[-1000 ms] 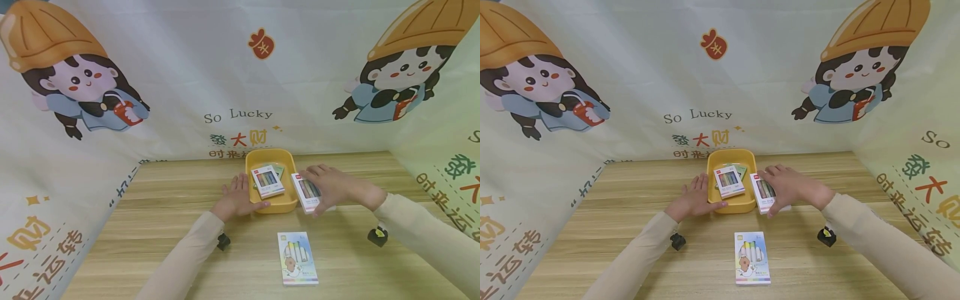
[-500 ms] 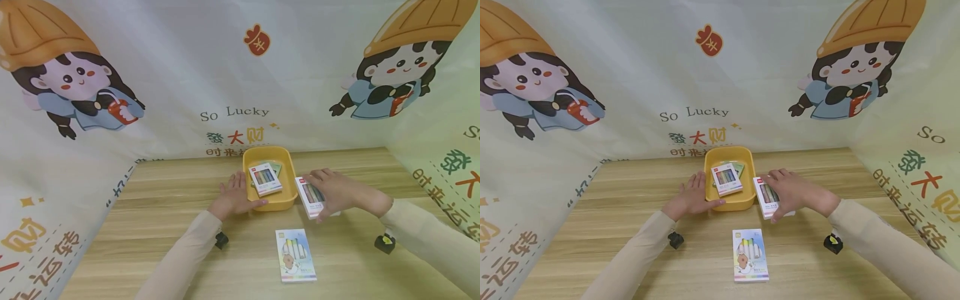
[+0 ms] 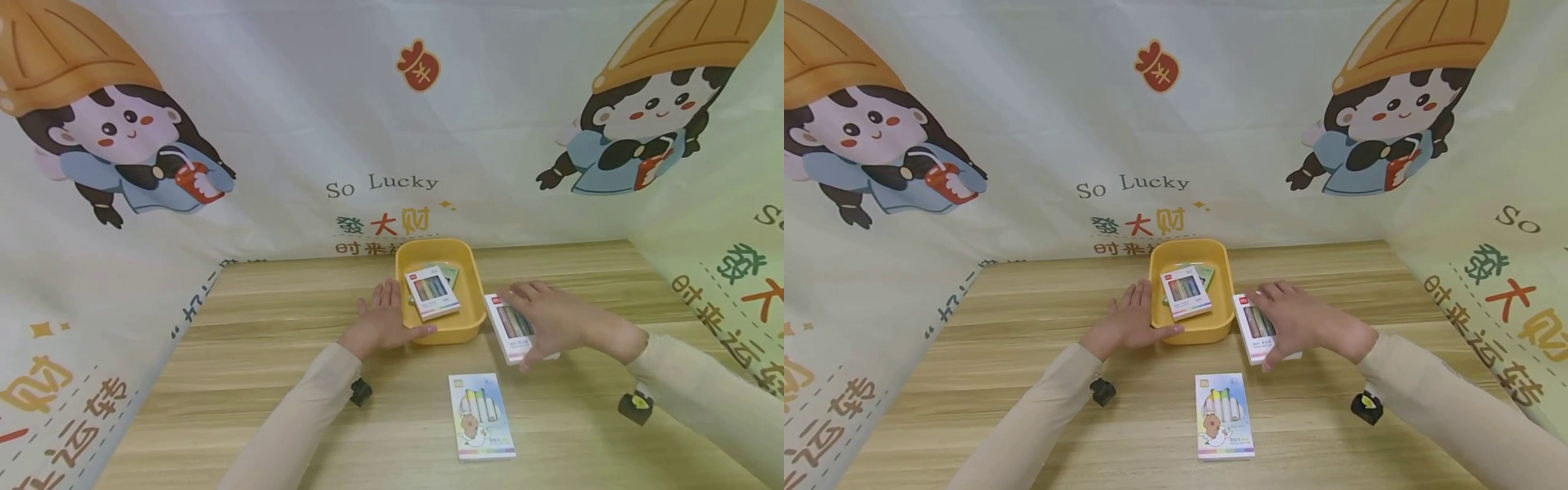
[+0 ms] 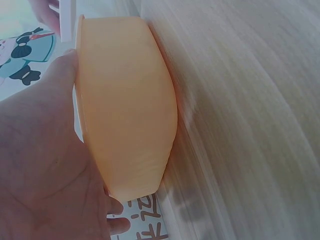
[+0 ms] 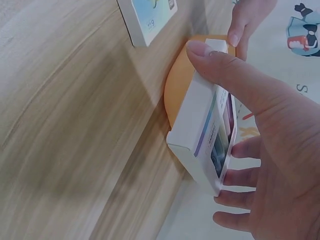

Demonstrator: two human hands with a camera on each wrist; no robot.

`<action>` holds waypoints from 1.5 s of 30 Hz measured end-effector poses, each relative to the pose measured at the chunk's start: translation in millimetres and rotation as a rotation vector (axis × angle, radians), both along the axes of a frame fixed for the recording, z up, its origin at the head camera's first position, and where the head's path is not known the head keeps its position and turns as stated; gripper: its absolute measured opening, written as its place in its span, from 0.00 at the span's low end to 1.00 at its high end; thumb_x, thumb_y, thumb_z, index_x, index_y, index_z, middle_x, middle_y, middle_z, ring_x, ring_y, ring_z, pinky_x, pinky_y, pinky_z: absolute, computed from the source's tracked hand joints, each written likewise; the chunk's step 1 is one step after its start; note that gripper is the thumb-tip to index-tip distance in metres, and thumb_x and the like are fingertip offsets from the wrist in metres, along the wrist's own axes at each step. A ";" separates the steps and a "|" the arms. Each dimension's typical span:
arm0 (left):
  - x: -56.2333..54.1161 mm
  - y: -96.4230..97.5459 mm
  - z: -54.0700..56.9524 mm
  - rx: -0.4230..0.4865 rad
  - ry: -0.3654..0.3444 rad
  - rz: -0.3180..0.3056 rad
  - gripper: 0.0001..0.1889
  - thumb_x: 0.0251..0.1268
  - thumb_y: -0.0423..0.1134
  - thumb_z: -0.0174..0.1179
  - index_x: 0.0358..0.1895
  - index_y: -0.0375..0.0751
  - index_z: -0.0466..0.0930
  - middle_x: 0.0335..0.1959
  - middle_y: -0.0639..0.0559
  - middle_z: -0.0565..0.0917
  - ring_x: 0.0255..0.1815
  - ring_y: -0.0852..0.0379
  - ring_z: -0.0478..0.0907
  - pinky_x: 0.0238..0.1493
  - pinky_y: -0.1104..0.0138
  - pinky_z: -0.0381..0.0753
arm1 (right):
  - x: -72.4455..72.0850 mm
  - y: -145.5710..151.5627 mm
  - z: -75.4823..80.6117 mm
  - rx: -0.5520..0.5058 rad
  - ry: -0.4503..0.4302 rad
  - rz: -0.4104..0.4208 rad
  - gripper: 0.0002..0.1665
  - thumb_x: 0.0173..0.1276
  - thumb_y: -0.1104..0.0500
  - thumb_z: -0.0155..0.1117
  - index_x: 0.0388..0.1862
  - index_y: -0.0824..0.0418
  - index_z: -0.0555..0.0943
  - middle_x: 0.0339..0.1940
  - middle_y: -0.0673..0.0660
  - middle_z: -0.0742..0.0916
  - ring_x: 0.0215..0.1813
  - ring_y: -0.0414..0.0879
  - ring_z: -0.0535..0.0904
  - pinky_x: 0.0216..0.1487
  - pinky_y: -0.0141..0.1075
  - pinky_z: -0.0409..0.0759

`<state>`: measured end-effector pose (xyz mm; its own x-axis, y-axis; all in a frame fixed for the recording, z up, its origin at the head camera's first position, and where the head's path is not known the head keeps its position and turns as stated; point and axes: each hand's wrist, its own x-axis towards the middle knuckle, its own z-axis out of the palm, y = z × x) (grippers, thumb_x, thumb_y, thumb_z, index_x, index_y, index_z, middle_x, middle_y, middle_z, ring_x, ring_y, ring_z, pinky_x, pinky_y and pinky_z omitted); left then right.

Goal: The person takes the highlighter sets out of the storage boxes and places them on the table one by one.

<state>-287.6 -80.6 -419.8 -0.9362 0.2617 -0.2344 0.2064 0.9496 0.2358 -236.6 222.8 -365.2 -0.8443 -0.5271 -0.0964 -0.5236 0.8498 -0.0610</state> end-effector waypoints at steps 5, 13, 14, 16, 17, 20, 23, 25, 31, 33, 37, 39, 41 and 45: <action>-0.1 0.1 -0.8 0.001 -0.004 -0.001 0.65 0.57 0.80 0.46 0.79 0.36 0.27 0.83 0.40 0.33 0.84 0.40 0.32 0.79 0.37 0.40 | 4.9 3.2 -2.4 -0.016 0.021 0.017 0.73 0.36 0.30 0.81 0.76 0.62 0.61 0.72 0.71 0.70 0.72 0.71 0.66 0.68 0.67 0.67; 0.0 0.8 0.3 -0.017 0.004 -0.005 0.63 0.59 0.79 0.46 0.79 0.36 0.27 0.83 0.40 0.33 0.84 0.40 0.33 0.79 0.37 0.41 | 15.4 7.0 -4.7 -0.024 0.022 0.023 0.74 0.35 0.30 0.81 0.77 0.63 0.60 0.72 0.72 0.70 0.71 0.73 0.66 0.67 0.68 0.68; 0.0 0.8 0.0 -0.018 0.003 -0.004 0.63 0.59 0.79 0.46 0.79 0.36 0.27 0.83 0.40 0.33 0.84 0.40 0.33 0.79 0.37 0.41 | 16.6 7.5 -5.1 -0.025 0.019 0.020 0.74 0.35 0.30 0.81 0.77 0.63 0.60 0.72 0.72 0.70 0.71 0.73 0.66 0.67 0.68 0.68; 0.3 0.9 0.0 -0.019 0.001 -0.002 0.63 0.59 0.79 0.46 0.79 0.36 0.28 0.83 0.40 0.34 0.84 0.40 0.33 0.79 0.37 0.41 | 18.1 8.5 -6.5 -0.025 0.020 0.016 0.75 0.35 0.29 0.81 0.77 0.62 0.60 0.72 0.71 0.70 0.72 0.72 0.65 0.67 0.68 0.68; -0.2 1.0 -0.5 -0.022 -0.006 0.001 0.63 0.58 0.80 0.46 0.79 0.36 0.27 0.83 0.40 0.33 0.84 0.40 0.32 0.79 0.37 0.41 | 19.0 8.7 -6.8 -0.026 0.021 0.017 0.75 0.35 0.29 0.81 0.77 0.62 0.60 0.72 0.71 0.71 0.71 0.72 0.66 0.67 0.68 0.68; -1.4 0.9 -2.1 -0.026 -0.026 0.012 0.64 0.57 0.81 0.45 0.79 0.37 0.26 0.83 0.41 0.32 0.84 0.41 0.30 0.79 0.38 0.40 | 21.1 9.6 -7.9 -0.029 0.029 0.020 0.75 0.35 0.29 0.81 0.76 0.63 0.60 0.71 0.72 0.71 0.71 0.73 0.66 0.66 0.68 0.68; -2.9 0.8 -3.9 -0.026 -0.032 0.015 0.65 0.56 0.81 0.45 0.79 0.38 0.25 0.83 0.42 0.31 0.84 0.41 0.29 0.79 0.38 0.39 | 23.0 10.6 -9.3 -0.033 0.034 0.023 0.74 0.34 0.30 0.81 0.76 0.63 0.61 0.71 0.72 0.72 0.70 0.73 0.66 0.66 0.68 0.68; -3.7 0.9 -4.4 -0.027 -0.031 0.014 0.65 0.56 0.82 0.44 0.79 0.38 0.25 0.83 0.42 0.30 0.84 0.42 0.30 0.79 0.38 0.39 | 24.8 11.7 -10.3 -0.035 0.030 0.016 0.74 0.34 0.31 0.82 0.76 0.64 0.61 0.71 0.72 0.72 0.70 0.74 0.66 0.67 0.68 0.67; -3.7 1.1 -3.7 -0.025 -0.012 0.002 0.64 0.58 0.80 0.45 0.79 0.37 0.25 0.83 0.41 0.32 0.84 0.41 0.31 0.79 0.37 0.40 | 30.4 14.4 -14.9 -0.043 0.042 0.003 0.74 0.33 0.31 0.82 0.75 0.64 0.62 0.70 0.73 0.72 0.70 0.74 0.67 0.65 0.68 0.69; -2.9 1.2 -3.0 -0.018 -0.007 0.001 0.64 0.58 0.80 0.45 0.79 0.37 0.26 0.83 0.41 0.32 0.84 0.40 0.31 0.79 0.37 0.40 | 32.0 15.3 -17.1 -0.043 0.049 0.007 0.75 0.33 0.31 0.82 0.75 0.64 0.62 0.70 0.73 0.72 0.69 0.73 0.68 0.64 0.68 0.70; -1.1 1.0 -1.7 -0.008 0.000 0.004 0.64 0.58 0.80 0.46 0.79 0.36 0.27 0.83 0.40 0.33 0.84 0.40 0.32 0.79 0.37 0.40 | 35.8 16.9 -22.1 -0.045 0.038 -0.001 0.75 0.33 0.30 0.82 0.76 0.64 0.61 0.70 0.73 0.72 0.69 0.74 0.68 0.64 0.68 0.70; -0.8 0.9 -1.7 -0.003 0.001 0.007 0.64 0.57 0.80 0.46 0.80 0.36 0.28 0.83 0.40 0.34 0.84 0.40 0.32 0.79 0.37 0.40 | 37.8 17.4 -24.5 -0.048 0.032 -0.006 0.75 0.32 0.30 0.81 0.76 0.63 0.62 0.71 0.73 0.72 0.69 0.74 0.67 0.65 0.68 0.69; -1.0 0.9 -2.4 -0.005 -0.001 0.010 0.64 0.57 0.81 0.45 0.80 0.37 0.28 0.83 0.40 0.34 0.84 0.41 0.31 0.79 0.37 0.40 | 39.5 18.1 -27.0 -0.051 0.030 -0.007 0.75 0.32 0.30 0.81 0.76 0.63 0.62 0.70 0.72 0.72 0.69 0.74 0.67 0.66 0.68 0.69; -1.5 0.8 -3.3 -0.004 -0.001 0.014 0.64 0.57 0.81 0.46 0.80 0.37 0.27 0.83 0.41 0.33 0.84 0.40 0.32 0.79 0.37 0.40 | 42.4 18.3 -30.6 -0.054 0.035 -0.009 0.75 0.32 0.29 0.81 0.76 0.63 0.62 0.70 0.72 0.73 0.69 0.74 0.68 0.65 0.67 0.70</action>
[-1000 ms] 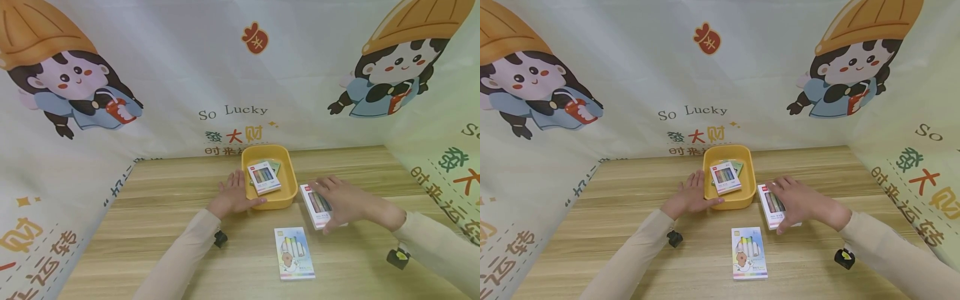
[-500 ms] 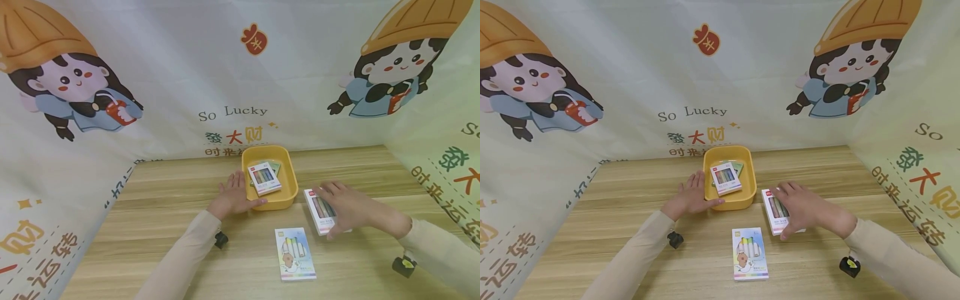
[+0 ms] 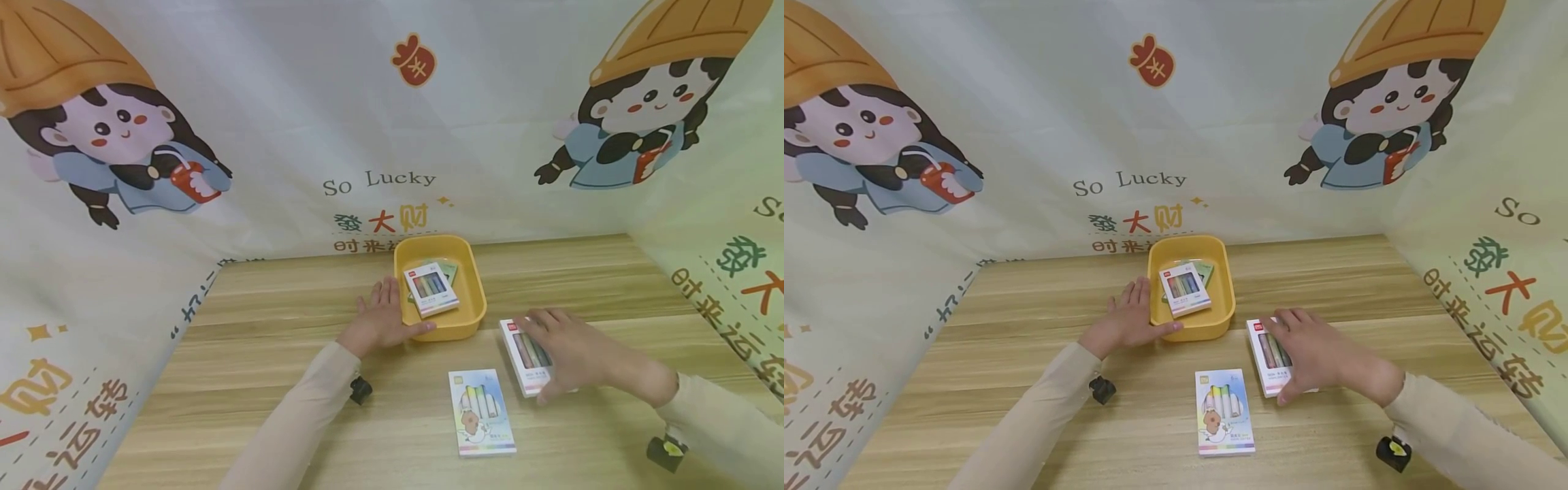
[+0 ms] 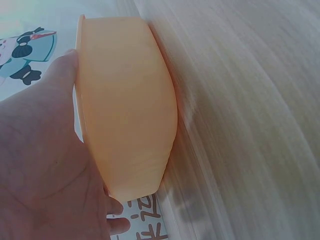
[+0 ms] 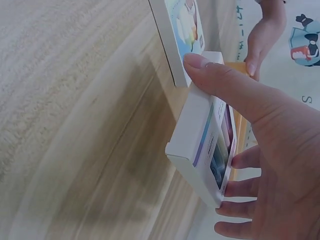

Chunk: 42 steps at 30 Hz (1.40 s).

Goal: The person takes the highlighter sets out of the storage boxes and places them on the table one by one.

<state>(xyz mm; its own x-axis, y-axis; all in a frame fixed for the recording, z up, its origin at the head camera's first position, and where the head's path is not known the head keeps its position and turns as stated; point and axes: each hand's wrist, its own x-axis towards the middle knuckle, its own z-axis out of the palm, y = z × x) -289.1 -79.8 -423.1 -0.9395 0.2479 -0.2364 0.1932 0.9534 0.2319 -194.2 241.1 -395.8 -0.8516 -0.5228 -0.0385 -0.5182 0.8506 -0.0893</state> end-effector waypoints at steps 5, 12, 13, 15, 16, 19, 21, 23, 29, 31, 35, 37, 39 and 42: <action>0.4 -0.4 0.9 0.001 0.004 -0.006 0.64 0.57 0.80 0.46 0.80 0.36 0.28 0.83 0.40 0.33 0.84 0.40 0.33 0.78 0.36 0.41 | 3.7 -0.4 -2.9 -0.011 0.011 0.008 0.75 0.32 0.29 0.81 0.75 0.64 0.63 0.70 0.72 0.73 0.69 0.73 0.68 0.65 0.68 0.70; 1.8 0.3 2.1 0.004 0.003 -0.010 0.64 0.57 0.80 0.46 0.80 0.36 0.29 0.83 0.40 0.34 0.84 0.39 0.33 0.78 0.36 0.41 | 11.1 -1.2 -6.9 -0.004 -0.002 0.000 0.76 0.31 0.28 0.80 0.76 0.64 0.62 0.70 0.72 0.72 0.70 0.73 0.67 0.67 0.67 0.68; 2.0 0.3 1.9 0.004 0.001 -0.009 0.64 0.57 0.80 0.46 0.80 0.36 0.29 0.83 0.40 0.34 0.84 0.39 0.33 0.79 0.36 0.41 | 12.1 -1.4 -7.0 -0.004 -0.009 0.000 0.76 0.31 0.28 0.79 0.76 0.64 0.62 0.70 0.72 0.72 0.70 0.73 0.67 0.67 0.67 0.68; 1.2 0.1 1.0 0.007 0.002 -0.008 0.64 0.57 0.80 0.46 0.80 0.36 0.29 0.83 0.40 0.34 0.84 0.40 0.33 0.79 0.36 0.42 | 14.1 -2.0 -7.6 -0.006 -0.015 -0.002 0.76 0.31 0.27 0.79 0.76 0.64 0.62 0.70 0.72 0.72 0.70 0.74 0.67 0.66 0.68 0.68; 0.8 0.0 0.6 0.009 0.003 -0.008 0.64 0.57 0.80 0.46 0.80 0.35 0.29 0.83 0.39 0.35 0.84 0.39 0.34 0.78 0.36 0.42 | 15.1 -2.2 -8.2 -0.009 -0.018 -0.004 0.76 0.31 0.27 0.79 0.76 0.64 0.62 0.70 0.72 0.72 0.70 0.74 0.67 0.66 0.68 0.69; 0.2 -0.3 0.5 0.010 0.004 -0.009 0.64 0.57 0.81 0.45 0.80 0.35 0.29 0.83 0.39 0.35 0.84 0.39 0.34 0.78 0.36 0.42 | 17.4 -3.0 -10.5 -0.005 -0.018 -0.010 0.76 0.31 0.27 0.79 0.76 0.64 0.62 0.70 0.73 0.72 0.69 0.75 0.67 0.65 0.68 0.69; -0.1 -0.3 0.7 0.006 0.002 -0.012 0.64 0.57 0.81 0.45 0.79 0.36 0.28 0.83 0.39 0.34 0.84 0.39 0.34 0.78 0.36 0.41 | 18.9 -3.4 -12.1 -0.004 -0.022 -0.015 0.76 0.30 0.27 0.79 0.75 0.64 0.62 0.70 0.73 0.72 0.69 0.74 0.68 0.66 0.68 0.69; 0.3 -0.4 1.3 0.002 0.001 -0.013 0.64 0.57 0.81 0.45 0.79 0.36 0.28 0.83 0.39 0.34 0.84 0.39 0.33 0.79 0.36 0.41 | 20.7 -4.0 -13.1 -0.004 -0.032 -0.019 0.76 0.31 0.28 0.80 0.76 0.63 0.62 0.70 0.73 0.72 0.69 0.74 0.68 0.66 0.68 0.69; 2.7 0.1 4.4 -0.001 0.002 -0.015 0.64 0.58 0.80 0.45 0.79 0.35 0.28 0.83 0.39 0.34 0.84 0.39 0.33 0.79 0.37 0.42 | 26.7 -6.3 -14.0 -0.012 -0.060 -0.023 0.76 0.31 0.28 0.79 0.76 0.63 0.61 0.71 0.72 0.71 0.70 0.73 0.67 0.67 0.68 0.68; 3.3 0.6 5.0 -0.003 0.002 -0.015 0.64 0.58 0.80 0.45 0.79 0.36 0.28 0.83 0.39 0.34 0.84 0.39 0.33 0.79 0.37 0.42 | 28.4 -7.1 -14.9 -0.012 -0.069 -0.022 0.76 0.31 0.27 0.79 0.76 0.63 0.61 0.71 0.72 0.71 0.70 0.73 0.67 0.66 0.68 0.68; 3.7 0.3 5.1 -0.003 0.003 -0.014 0.63 0.58 0.80 0.45 0.79 0.35 0.29 0.83 0.39 0.34 0.84 0.39 0.32 0.79 0.37 0.42 | 31.0 -8.2 -17.9 -0.015 -0.084 -0.028 0.77 0.31 0.27 0.79 0.76 0.63 0.61 0.72 0.72 0.71 0.71 0.73 0.66 0.67 0.69 0.67; 3.6 0.1 5.0 0.000 0.004 -0.014 0.63 0.58 0.80 0.45 0.79 0.35 0.29 0.83 0.39 0.35 0.84 0.39 0.33 0.79 0.37 0.42 | 32.1 -8.3 -19.4 -0.016 -0.086 -0.030 0.77 0.31 0.27 0.79 0.76 0.63 0.61 0.72 0.72 0.71 0.71 0.73 0.66 0.67 0.68 0.67; 3.9 0.0 5.1 0.004 0.002 -0.013 0.63 0.58 0.80 0.45 0.79 0.35 0.29 0.83 0.39 0.34 0.84 0.39 0.32 0.79 0.37 0.41 | 32.9 -8.1 -20.7 -0.019 -0.081 -0.032 0.76 0.31 0.27 0.79 0.76 0.63 0.62 0.72 0.71 0.71 0.71 0.72 0.66 0.68 0.68 0.67; 4.6 0.4 6.0 0.009 -0.004 -0.012 0.64 0.58 0.80 0.45 0.79 0.36 0.28 0.83 0.39 0.34 0.84 0.40 0.32 0.79 0.37 0.41 | 34.5 -7.9 -21.9 -0.020 -0.069 -0.032 0.76 0.31 0.28 0.80 0.76 0.62 0.62 0.72 0.71 0.71 0.71 0.71 0.67 0.67 0.67 0.68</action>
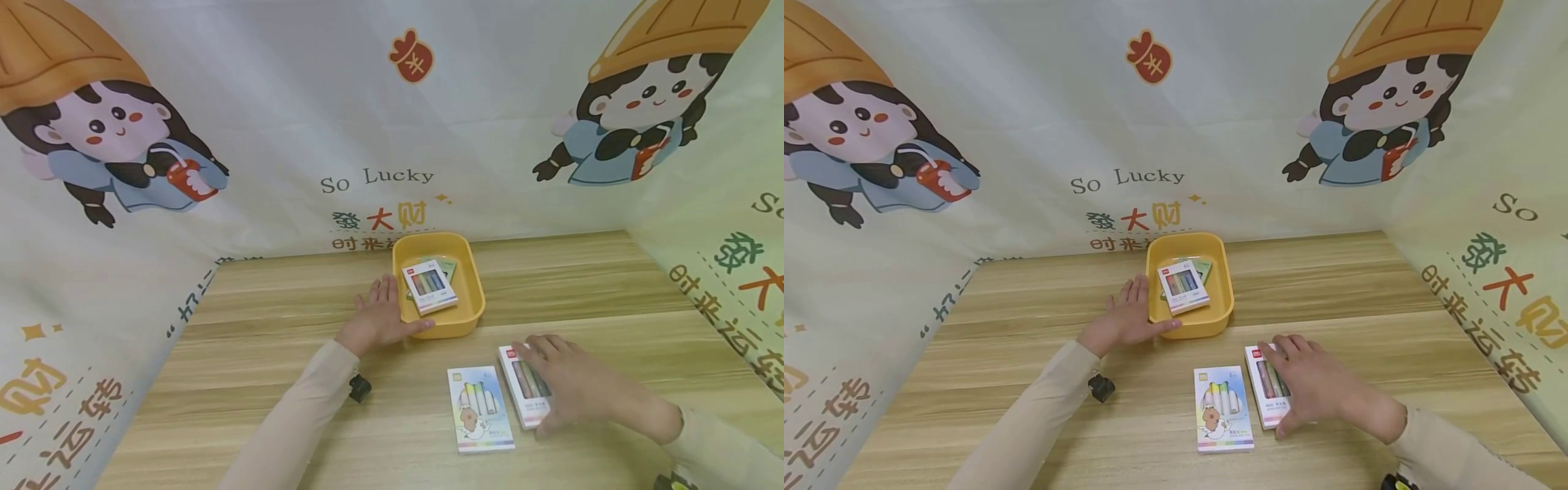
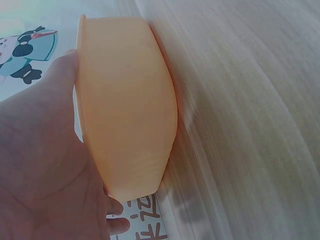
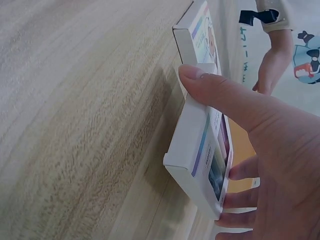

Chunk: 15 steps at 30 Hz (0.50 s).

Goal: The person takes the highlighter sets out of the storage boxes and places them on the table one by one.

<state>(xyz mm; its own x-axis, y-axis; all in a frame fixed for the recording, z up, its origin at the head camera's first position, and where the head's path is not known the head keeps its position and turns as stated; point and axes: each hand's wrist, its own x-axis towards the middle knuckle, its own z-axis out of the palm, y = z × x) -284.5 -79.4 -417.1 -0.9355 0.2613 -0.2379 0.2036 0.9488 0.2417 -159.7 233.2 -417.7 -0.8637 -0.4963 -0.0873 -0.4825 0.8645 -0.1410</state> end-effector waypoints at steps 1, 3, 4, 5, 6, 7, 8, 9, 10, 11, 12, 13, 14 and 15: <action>0.3 0.1 0.4 0.001 -0.002 0.000 0.64 0.58 0.80 0.45 0.79 0.36 0.28 0.83 0.39 0.33 0.84 0.40 0.32 0.79 0.37 0.41 | 0.5 0.0 -0.2 0.001 0.002 -0.001 0.76 0.31 0.27 0.79 0.76 0.62 0.62 0.72 0.71 0.71 0.71 0.71 0.67 0.68 0.67 0.68; 0.7 0.2 1.0 0.003 -0.007 0.001 0.64 0.57 0.80 0.45 0.79 0.36 0.28 0.83 0.40 0.33 0.84 0.40 0.32 0.79 0.37 0.41 | 1.8 0.0 -0.7 0.000 0.012 0.005 0.77 0.30 0.26 0.78 0.76 0.63 0.62 0.71 0.71 0.72 0.70 0.71 0.67 0.68 0.67 0.68; 0.7 0.1 1.0 0.002 -0.009 0.002 0.64 0.57 0.80 0.45 0.79 0.36 0.28 0.83 0.40 0.33 0.84 0.40 0.32 0.79 0.37 0.41 | 2.5 -0.1 -1.0 -0.002 0.015 0.010 0.77 0.30 0.25 0.78 0.76 0.63 0.62 0.71 0.72 0.72 0.70 0.71 0.67 0.68 0.67 0.68; 0.7 0.2 1.2 0.002 -0.011 0.002 0.64 0.57 0.80 0.45 0.79 0.36 0.28 0.83 0.40 0.33 0.84 0.40 0.32 0.79 0.37 0.41 | 3.1 -0.2 -1.4 -0.006 0.018 0.013 0.78 0.30 0.25 0.77 0.76 0.64 0.62 0.71 0.72 0.72 0.70 0.72 0.68 0.68 0.67 0.68; 0.6 0.1 1.2 0.002 -0.011 0.002 0.64 0.57 0.80 0.45 0.79 0.36 0.28 0.83 0.40 0.33 0.84 0.40 0.32 0.79 0.37 0.41 | 4.1 -0.4 -1.5 -0.010 0.020 0.016 0.78 0.30 0.24 0.77 0.76 0.64 0.62 0.70 0.72 0.72 0.70 0.72 0.68 0.68 0.67 0.67; 0.4 0.1 1.1 0.002 -0.011 0.003 0.64 0.58 0.80 0.45 0.79 0.36 0.28 0.83 0.40 0.33 0.84 0.40 0.32 0.79 0.37 0.41 | 4.8 -0.5 -1.8 -0.013 0.024 0.020 0.78 0.30 0.24 0.77 0.76 0.65 0.62 0.70 0.73 0.72 0.70 0.72 0.68 0.68 0.67 0.67; 0.1 0.1 1.1 0.002 -0.012 0.003 0.64 0.58 0.80 0.45 0.79 0.36 0.28 0.83 0.40 0.33 0.84 0.40 0.33 0.79 0.37 0.42 | 5.6 -0.8 -2.0 -0.015 0.028 0.023 0.78 0.29 0.24 0.76 0.75 0.65 0.62 0.70 0.73 0.72 0.69 0.72 0.68 0.68 0.67 0.67; -0.1 0.0 0.9 0.002 -0.012 0.004 0.64 0.58 0.80 0.45 0.79 0.36 0.28 0.83 0.40 0.33 0.84 0.40 0.33 0.79 0.37 0.42 | 6.3 -1.0 -2.1 -0.016 0.029 0.022 0.78 0.29 0.24 0.77 0.75 0.65 0.62 0.70 0.72 0.73 0.70 0.72 0.68 0.68 0.67 0.67; -0.1 0.0 0.7 0.002 -0.012 0.004 0.64 0.58 0.80 0.45 0.79 0.36 0.28 0.83 0.40 0.33 0.84 0.40 0.33 0.79 0.37 0.42 | 7.0 -1.1 -2.2 -0.014 0.033 0.023 0.78 0.29 0.24 0.77 0.75 0.65 0.62 0.70 0.72 0.73 0.69 0.72 0.68 0.68 0.67 0.67; -0.2 0.0 0.7 0.002 -0.012 0.004 0.64 0.58 0.80 0.45 0.79 0.36 0.28 0.83 0.40 0.33 0.84 0.40 0.33 0.79 0.37 0.42 | 8.0 -1.4 -2.1 -0.013 0.032 0.020 0.78 0.30 0.24 0.77 0.75 0.65 0.62 0.70 0.72 0.72 0.70 0.72 0.68 0.68 0.67 0.67; -0.3 -0.1 0.5 0.000 -0.012 0.004 0.64 0.57 0.80 0.45 0.79 0.36 0.27 0.83 0.40 0.33 0.84 0.40 0.33 0.79 0.37 0.42 | 8.8 -1.8 -2.1 -0.011 0.031 0.019 0.78 0.30 0.24 0.77 0.76 0.65 0.62 0.70 0.72 0.72 0.70 0.72 0.68 0.68 0.67 0.67; -0.2 -0.1 0.4 -0.002 -0.012 0.004 0.64 0.57 0.81 0.45 0.79 0.36 0.27 0.83 0.40 0.32 0.84 0.40 0.32 0.79 0.37 0.41 | 9.4 -1.9 -2.3 -0.008 0.032 0.020 0.78 0.29 0.24 0.77 0.75 0.65 0.62 0.70 0.72 0.73 0.70 0.72 0.68 0.68 0.66 0.68; -0.1 -0.1 0.3 -0.004 -0.013 0.004 0.64 0.57 0.81 0.45 0.79 0.36 0.27 0.83 0.40 0.32 0.84 0.40 0.32 0.79 0.38 0.41 | 10.2 -2.3 -2.4 -0.007 0.032 0.021 0.78 0.29 0.24 0.77 0.75 0.65 0.62 0.70 0.72 0.73 0.69 0.72 0.68 0.68 0.67 0.68; 0.1 -0.1 0.4 -0.005 -0.014 0.003 0.64 0.57 0.81 0.45 0.79 0.36 0.27 0.83 0.40 0.32 0.84 0.40 0.32 0.79 0.38 0.41 | 10.9 -2.5 -2.8 -0.006 0.033 0.021 0.78 0.29 0.24 0.77 0.75 0.65 0.63 0.70 0.72 0.73 0.69 0.72 0.69 0.68 0.66 0.68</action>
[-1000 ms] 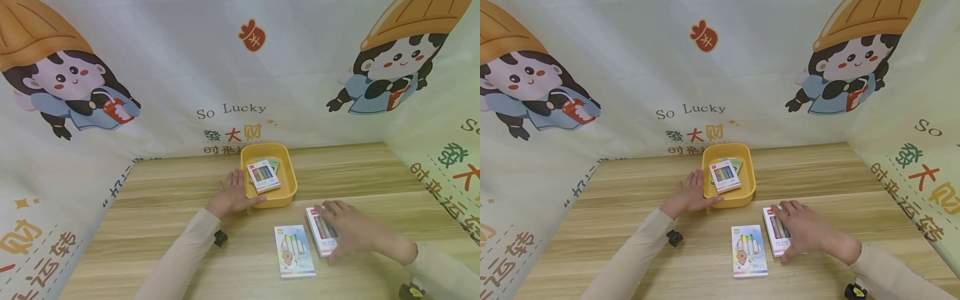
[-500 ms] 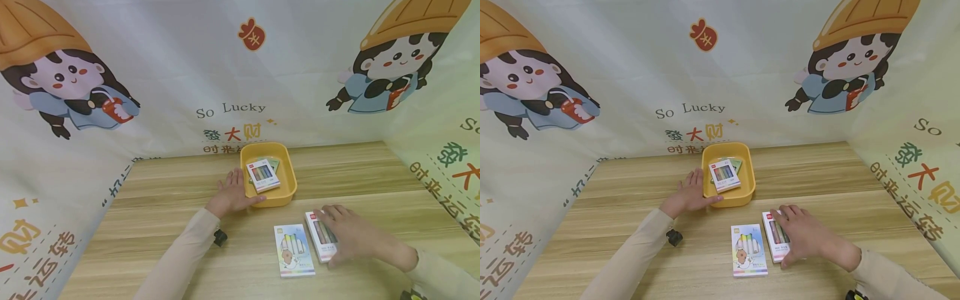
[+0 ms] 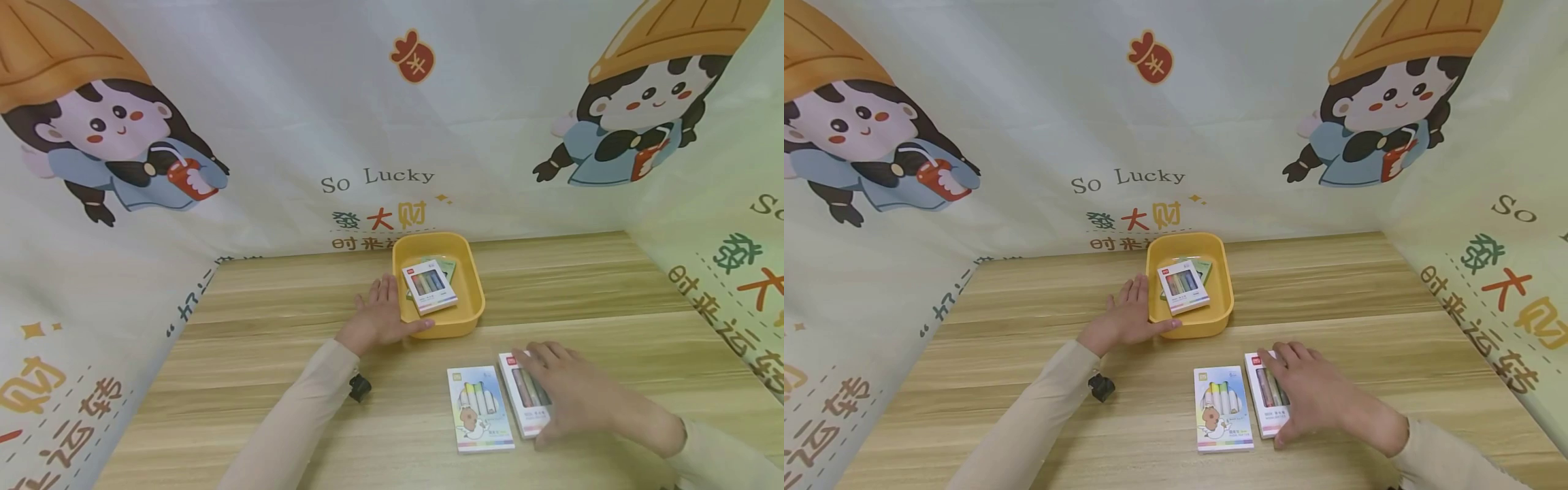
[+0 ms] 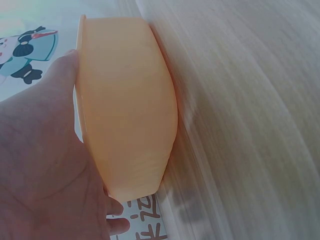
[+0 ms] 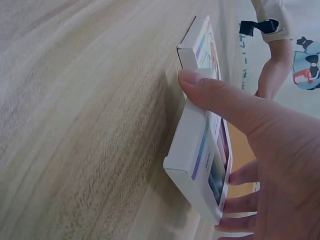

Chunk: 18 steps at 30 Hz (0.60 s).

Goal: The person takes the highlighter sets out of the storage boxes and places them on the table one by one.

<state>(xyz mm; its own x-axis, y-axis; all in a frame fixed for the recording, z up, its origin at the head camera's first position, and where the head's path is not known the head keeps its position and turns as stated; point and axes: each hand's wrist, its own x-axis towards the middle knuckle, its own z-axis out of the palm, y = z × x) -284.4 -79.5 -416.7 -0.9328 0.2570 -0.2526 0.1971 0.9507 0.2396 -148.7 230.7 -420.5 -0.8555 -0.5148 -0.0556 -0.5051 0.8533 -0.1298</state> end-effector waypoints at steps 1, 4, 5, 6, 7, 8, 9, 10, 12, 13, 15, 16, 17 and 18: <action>0.2 0.1 0.0 -0.002 -0.001 0.000 0.64 0.57 0.81 0.45 0.79 0.37 0.27 0.83 0.40 0.32 0.84 0.40 0.32 0.79 0.38 0.41 | 0.8 -0.2 -0.3 -0.001 0.000 0.001 0.78 0.29 0.24 0.77 0.75 0.65 0.63 0.70 0.72 0.73 0.69 0.72 0.69 0.67 0.67 0.68; 0.6 0.2 0.1 0.000 -0.003 -0.001 0.64 0.57 0.81 0.45 0.79 0.37 0.26 0.83 0.41 0.32 0.84 0.40 0.31 0.79 0.38 0.41 | 2.3 -0.8 -2.4 -0.003 0.012 0.004 0.77 0.29 0.25 0.78 0.74 0.65 0.64 0.69 0.72 0.74 0.68 0.72 0.70 0.66 0.67 0.70; 0.9 0.1 0.1 0.001 -0.004 -0.001 0.64 0.57 0.81 0.45 0.79 0.37 0.26 0.83 0.41 0.31 0.84 0.40 0.31 0.79 0.38 0.41 | 2.7 -1.2 -3.0 -0.006 0.013 0.004 0.77 0.29 0.25 0.78 0.74 0.66 0.64 0.69 0.72 0.74 0.68 0.72 0.70 0.66 0.67 0.70; 1.2 0.1 0.2 0.003 -0.004 0.000 0.64 0.57 0.81 0.45 0.79 0.37 0.26 0.83 0.41 0.31 0.84 0.40 0.31 0.79 0.38 0.41 | 3.3 -1.7 -3.7 -0.007 0.011 -0.001 0.77 0.29 0.25 0.78 0.74 0.65 0.64 0.69 0.72 0.74 0.68 0.72 0.70 0.66 0.67 0.70; 1.2 0.1 0.2 0.004 -0.002 -0.001 0.64 0.57 0.81 0.45 0.79 0.37 0.26 0.83 0.41 0.32 0.84 0.40 0.31 0.79 0.38 0.41 | 3.6 -2.1 -4.3 -0.007 0.009 -0.003 0.77 0.29 0.25 0.78 0.75 0.65 0.64 0.69 0.72 0.73 0.68 0.71 0.70 0.66 0.67 0.70; 1.2 0.1 0.3 0.003 -0.001 -0.001 0.64 0.57 0.80 0.45 0.79 0.37 0.26 0.83 0.40 0.32 0.84 0.40 0.31 0.79 0.38 0.41 | 3.8 -2.5 -5.1 -0.007 0.006 -0.005 0.78 0.29 0.25 0.78 0.75 0.65 0.64 0.69 0.72 0.73 0.68 0.71 0.70 0.66 0.67 0.70; 1.0 0.0 0.2 0.003 0.001 -0.001 0.64 0.57 0.80 0.45 0.79 0.37 0.27 0.83 0.40 0.32 0.84 0.40 0.31 0.79 0.38 0.41 | 4.1 -2.9 -5.6 -0.007 0.003 -0.007 0.78 0.28 0.25 0.78 0.75 0.65 0.64 0.69 0.71 0.73 0.68 0.71 0.70 0.66 0.67 0.69; 1.0 0.0 0.1 0.001 0.002 -0.002 0.64 0.58 0.80 0.45 0.79 0.37 0.27 0.83 0.40 0.32 0.84 0.40 0.32 0.79 0.38 0.41 | 4.4 -3.3 -6.2 -0.005 0.001 -0.009 0.78 0.28 0.25 0.78 0.75 0.65 0.64 0.69 0.71 0.74 0.68 0.71 0.70 0.66 0.67 0.69; 0.9 0.0 0.0 -0.001 0.006 -0.003 0.64 0.58 0.80 0.45 0.79 0.36 0.27 0.83 0.40 0.33 0.84 0.40 0.32 0.79 0.38 0.42 | 5.0 -4.0 -6.9 -0.001 0.000 -0.012 0.78 0.28 0.26 0.79 0.75 0.65 0.64 0.69 0.71 0.74 0.68 0.70 0.70 0.66 0.66 0.69; 0.8 0.0 -0.2 -0.003 0.007 -0.004 0.64 0.58 0.80 0.45 0.79 0.36 0.27 0.83 0.40 0.33 0.84 0.40 0.32 0.79 0.38 0.42 | 5.2 -4.2 -7.2 0.002 0.002 -0.010 0.78 0.28 0.26 0.79 0.74 0.66 0.64 0.69 0.71 0.74 0.68 0.71 0.70 0.66 0.66 0.69; 0.7 0.2 0.0 -0.004 0.009 -0.004 0.64 0.58 0.80 0.45 0.79 0.36 0.27 0.83 0.40 0.33 0.84 0.40 0.32 0.79 0.38 0.42 | 5.9 -4.7 -7.4 0.004 0.003 -0.013 0.77 0.28 0.26 0.79 0.74 0.66 0.64 0.69 0.71 0.74 0.68 0.70 0.70 0.67 0.66 0.69; 0.5 0.2 -0.1 -0.003 0.008 -0.004 0.64 0.58 0.80 0.45 0.79 0.36 0.27 0.83 0.40 0.33 0.84 0.40 0.32 0.79 0.37 0.42 | 6.1 -4.9 -7.5 0.007 0.004 -0.015 0.77 0.28 0.26 0.79 0.74 0.66 0.64 0.69 0.71 0.74 0.68 0.70 0.70 0.67 0.66 0.69; 0.4 0.2 -0.1 -0.003 0.007 -0.004 0.64 0.58 0.80 0.45 0.79 0.36 0.27 0.83 0.40 0.33 0.84 0.40 0.31 0.79 0.38 0.42 | 6.4 -5.2 -7.5 0.008 0.005 -0.014 0.77 0.28 0.26 0.79 0.74 0.66 0.64 0.69 0.71 0.74 0.68 0.70 0.70 0.67 0.65 0.69; 0.3 0.2 -0.1 -0.003 0.008 -0.004 0.64 0.58 0.80 0.44 0.79 0.36 0.27 0.83 0.40 0.33 0.84 0.40 0.31 0.79 0.38 0.42 | 6.6 -5.4 -7.6 0.009 0.006 -0.014 0.77 0.28 0.26 0.79 0.74 0.65 0.65 0.69 0.71 0.74 0.68 0.70 0.70 0.67 0.65 0.69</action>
<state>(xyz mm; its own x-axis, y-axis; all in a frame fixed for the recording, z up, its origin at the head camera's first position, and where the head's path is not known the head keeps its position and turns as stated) -284.1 -79.3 -416.8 -0.9337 0.2597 -0.2463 0.2024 0.9507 0.2352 -142.1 225.3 -428.1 -0.8631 -0.5019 -0.0553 -0.4934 0.8616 -0.1190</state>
